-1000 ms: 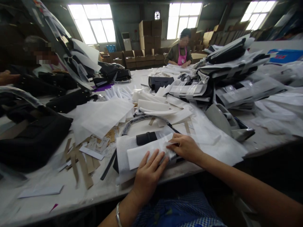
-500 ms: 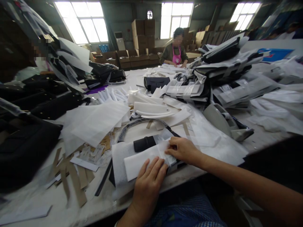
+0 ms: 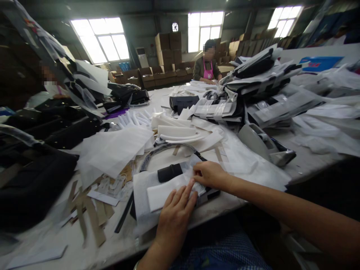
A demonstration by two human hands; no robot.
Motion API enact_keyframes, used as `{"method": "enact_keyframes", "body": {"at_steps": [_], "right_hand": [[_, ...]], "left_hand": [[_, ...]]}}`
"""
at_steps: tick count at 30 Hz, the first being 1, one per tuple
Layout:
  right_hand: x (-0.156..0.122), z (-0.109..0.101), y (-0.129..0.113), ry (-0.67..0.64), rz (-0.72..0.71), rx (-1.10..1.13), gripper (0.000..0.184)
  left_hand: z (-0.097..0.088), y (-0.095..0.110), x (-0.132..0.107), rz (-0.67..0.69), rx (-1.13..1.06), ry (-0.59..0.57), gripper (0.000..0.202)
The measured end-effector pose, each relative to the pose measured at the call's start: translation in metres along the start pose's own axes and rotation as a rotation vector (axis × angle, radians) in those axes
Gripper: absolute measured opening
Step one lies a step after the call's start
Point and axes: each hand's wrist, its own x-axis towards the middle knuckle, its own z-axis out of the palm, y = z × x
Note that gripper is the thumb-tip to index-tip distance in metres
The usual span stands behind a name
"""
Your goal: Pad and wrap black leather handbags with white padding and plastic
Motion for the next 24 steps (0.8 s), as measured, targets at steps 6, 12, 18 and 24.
{"method": "enact_keyframes", "body": {"at_steps": [6, 12, 18, 24], "right_hand": [[0.013, 0.000, 0.002, 0.007, 0.031, -0.118, 0.041], [0.014, 0.001, 0.004, 0.108, 0.070, -0.084, 0.048], [-0.061, -0.063, 0.097, 0.579, 0.273, 0.029, 0.025], [-0.123, -0.114, 0.216, 0.797, 0.744, 0.247, 0.018]], "left_hand": [[0.001, 0.005, 0.001, -0.011, 0.083, -0.069, 0.055], [0.013, 0.005, -0.003, 0.001, 0.151, 0.025, 0.061], [0.023, -0.009, -0.006, 0.086, 0.149, 0.037, 0.063], [0.031, -0.012, -0.010, 0.076, 0.115, 0.062, 0.063]]}}
